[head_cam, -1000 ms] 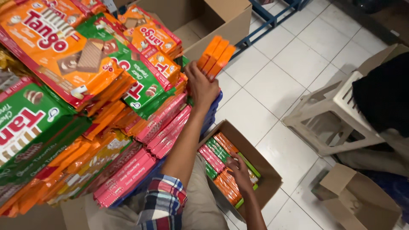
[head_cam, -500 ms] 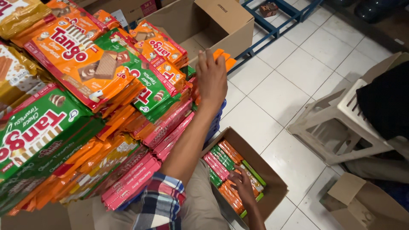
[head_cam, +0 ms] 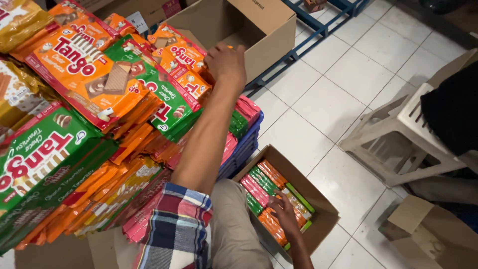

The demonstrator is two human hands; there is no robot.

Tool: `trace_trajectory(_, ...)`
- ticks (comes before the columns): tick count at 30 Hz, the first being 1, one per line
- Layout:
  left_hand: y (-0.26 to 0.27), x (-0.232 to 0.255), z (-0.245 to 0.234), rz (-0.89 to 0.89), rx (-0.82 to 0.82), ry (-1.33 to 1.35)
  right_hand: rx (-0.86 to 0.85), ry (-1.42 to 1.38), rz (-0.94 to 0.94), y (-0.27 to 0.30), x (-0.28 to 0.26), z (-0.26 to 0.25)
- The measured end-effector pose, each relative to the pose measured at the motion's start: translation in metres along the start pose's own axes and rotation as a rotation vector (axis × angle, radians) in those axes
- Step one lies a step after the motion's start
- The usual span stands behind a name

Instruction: The person takes packets of Tango snacks from a cardboard box and stacks them onto a blue crate. The person arranges the packets in neat rows, alternating between different flavors and colors.

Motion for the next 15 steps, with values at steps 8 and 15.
trace_trajectory(8,0.004,-0.014,0.019,-0.145,-0.064,0.009,-0.024,0.022,0.017,-0.021,0.017,0.004)
trace_trajectory(15,0.006,0.006,0.013,-0.002,0.171,-0.115,-0.039,0.042,-0.026,-0.032,0.025,0.004)
Point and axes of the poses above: each hand's wrist, its own y-axis away from the middle knuckle, its own z-axis out of the palm, x = y × z, the point moved 6 cm from there along -y, towards the middle knuckle, and after that the axes turned 13 degrees about z, right-handed, at the moved point
